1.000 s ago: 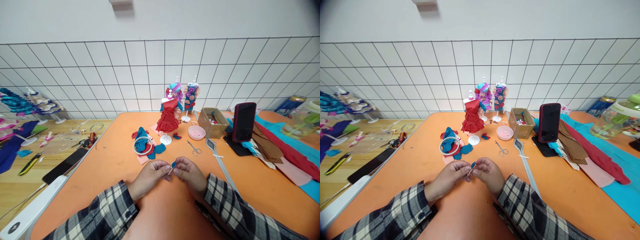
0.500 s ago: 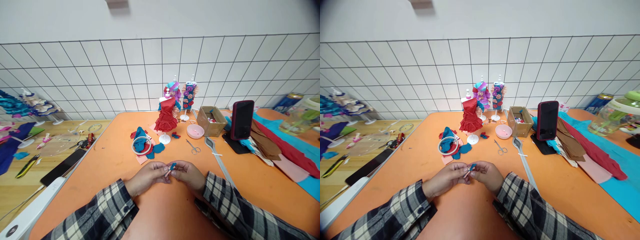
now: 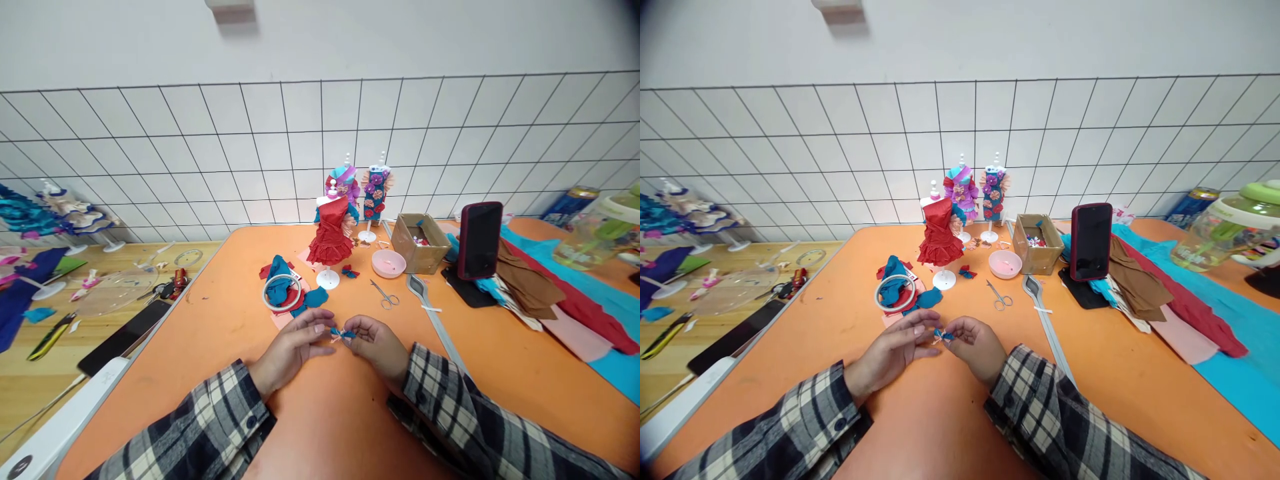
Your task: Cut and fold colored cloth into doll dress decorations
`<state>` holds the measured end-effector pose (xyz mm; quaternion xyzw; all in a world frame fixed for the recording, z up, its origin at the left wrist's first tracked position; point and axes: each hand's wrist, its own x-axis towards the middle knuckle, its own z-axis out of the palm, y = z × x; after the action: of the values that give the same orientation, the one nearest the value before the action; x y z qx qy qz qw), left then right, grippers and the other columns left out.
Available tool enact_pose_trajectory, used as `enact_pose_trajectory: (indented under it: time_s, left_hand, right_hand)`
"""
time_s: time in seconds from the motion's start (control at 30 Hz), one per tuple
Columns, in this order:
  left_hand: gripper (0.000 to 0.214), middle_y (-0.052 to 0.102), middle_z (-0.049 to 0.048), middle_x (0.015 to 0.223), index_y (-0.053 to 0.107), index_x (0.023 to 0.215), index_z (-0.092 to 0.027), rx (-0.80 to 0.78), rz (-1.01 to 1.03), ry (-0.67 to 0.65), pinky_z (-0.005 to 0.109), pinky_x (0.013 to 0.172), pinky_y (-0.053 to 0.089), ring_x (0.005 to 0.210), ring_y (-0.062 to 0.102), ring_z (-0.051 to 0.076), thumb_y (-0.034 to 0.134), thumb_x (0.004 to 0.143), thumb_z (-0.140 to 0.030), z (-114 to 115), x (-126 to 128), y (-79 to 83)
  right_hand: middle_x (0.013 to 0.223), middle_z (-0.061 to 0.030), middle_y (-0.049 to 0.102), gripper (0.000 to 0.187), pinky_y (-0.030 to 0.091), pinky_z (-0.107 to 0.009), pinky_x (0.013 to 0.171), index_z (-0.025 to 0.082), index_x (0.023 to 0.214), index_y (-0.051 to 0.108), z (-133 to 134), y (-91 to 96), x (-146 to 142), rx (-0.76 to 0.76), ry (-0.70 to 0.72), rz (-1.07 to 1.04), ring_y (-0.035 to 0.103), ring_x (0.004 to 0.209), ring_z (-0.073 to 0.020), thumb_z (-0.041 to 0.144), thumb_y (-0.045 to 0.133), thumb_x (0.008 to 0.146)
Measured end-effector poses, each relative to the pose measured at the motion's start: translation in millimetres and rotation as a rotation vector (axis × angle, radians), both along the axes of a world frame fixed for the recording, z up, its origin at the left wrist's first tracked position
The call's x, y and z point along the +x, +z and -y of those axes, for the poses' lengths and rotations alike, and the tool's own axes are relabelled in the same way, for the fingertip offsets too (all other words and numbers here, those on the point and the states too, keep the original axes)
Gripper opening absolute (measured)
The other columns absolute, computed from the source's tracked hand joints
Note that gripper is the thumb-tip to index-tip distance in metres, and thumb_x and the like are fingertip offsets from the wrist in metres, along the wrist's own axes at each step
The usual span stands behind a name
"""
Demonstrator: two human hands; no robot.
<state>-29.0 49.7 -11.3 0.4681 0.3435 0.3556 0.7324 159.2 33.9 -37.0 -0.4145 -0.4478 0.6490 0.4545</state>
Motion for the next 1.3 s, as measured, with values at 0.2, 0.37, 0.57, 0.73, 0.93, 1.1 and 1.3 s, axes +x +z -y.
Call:
enact_pose_trajectory:
  time_s: [0.2, 0.37, 0.57, 0.73, 0.93, 1.1, 1.3]
  left_hand:
    - [0.022, 0.068, 0.0066, 0.096, 0.068, 0.092, -0.019, 0.642, -0.537, 0.146, 0.034, 0.087, 0.048, 0.093, 0.062, 0.021, 0.073, 0.073, -0.028, 4, 7, 4.7]
    - [0.013, 0.071, 0.0055, 0.093, 0.07, 0.089, -0.019, 0.763, -0.649, 0.139, 0.031, 0.082, 0.048, 0.087, 0.064, 0.019, 0.067, 0.08, -0.029, 8, 9, 0.6]
    - [0.017, 0.072, 0.0049, 0.094, 0.069, 0.091, -0.019, 0.728, -0.673, 0.139, 0.029, 0.083, 0.047, 0.088, 0.065, 0.02, 0.066, 0.08, -0.032, 9, 11, -3.8]
    - [0.017, 0.072, 0.0055, 0.087, 0.069, 0.087, -0.016, 0.585, -0.584, 0.049, 0.027, 0.078, 0.048, 0.083, 0.065, 0.019, 0.061, 0.083, -0.031, 8, 10, 0.9]
    - [0.024, 0.069, 0.0052, 0.081, 0.069, 0.079, -0.014, 0.44, -0.399, -0.154, 0.025, 0.075, 0.046, 0.079, 0.061, 0.018, 0.061, 0.083, -0.036, 7, 4, 7.7]
    - [0.028, 0.069, 0.0044, 0.076, 0.07, 0.078, -0.013, 0.35, -0.324, -0.223, 0.023, 0.07, 0.045, 0.073, 0.06, 0.016, 0.062, 0.082, -0.039, 4, 2, 5.6]
    - [0.032, 0.071, 0.0094, 0.104, 0.07, 0.102, -0.016, 0.494, -0.507, -0.052, 0.031, 0.088, 0.046, 0.098, 0.063, 0.023, 0.056, 0.087, -0.041, 5, 2, 3.8]
  right_hand:
    - [0.069, 0.0024, 0.06, 0.036, 0.038, -0.022, 0.054, 0.018, 0.078, 0.06, -2, -3.9, -1, -0.031, -0.013, -0.02, 0.05, 0.06, -0.0092, 0.042, 0.079, 0.06]
    - [0.071, 0.0014, 0.061, 0.039, 0.04, -0.022, 0.055, 0.018, 0.078, 0.06, -2, -2.9, -2, -0.045, -0.005, -0.051, 0.051, 0.061, -0.0095, 0.044, 0.08, 0.058]
    - [0.073, 0.0006, 0.062, 0.039, 0.038, -0.022, 0.052, 0.018, 0.077, 0.059, 0, -1.2, -3, -0.029, 0.008, -0.034, 0.05, 0.059, -0.0093, 0.047, 0.079, 0.059]
    - [0.072, 0.0008, 0.063, 0.036, 0.042, -0.024, 0.058, 0.018, 0.076, 0.058, 0, -2.4, -1, 0.056, 0.044, -0.01, 0.054, 0.062, -0.0099, 0.046, 0.077, 0.064]
    - [0.072, 0.0003, 0.063, 0.039, 0.044, -0.027, 0.063, 0.018, 0.084, 0.062, -3, -6.2, 4, 0.122, 0.156, 0.016, 0.057, 0.064, -0.012, 0.045, 0.08, 0.062]
    - [0.076, 0.0001, 0.06, 0.041, 0.041, -0.025, 0.056, 0.019, 0.087, 0.063, -3, -5.2, 7, 0.16, 0.209, 0.105, 0.05, 0.059, -0.0101, 0.047, 0.079, 0.062]
    - [0.074, 0.0006, 0.056, 0.026, 0.036, -0.023, 0.054, 0.019, 0.077, 0.061, -4, -2.6, 7, 0.291, 0.017, 0.284, 0.04, 0.056, -0.0083, 0.04, 0.072, 0.07]
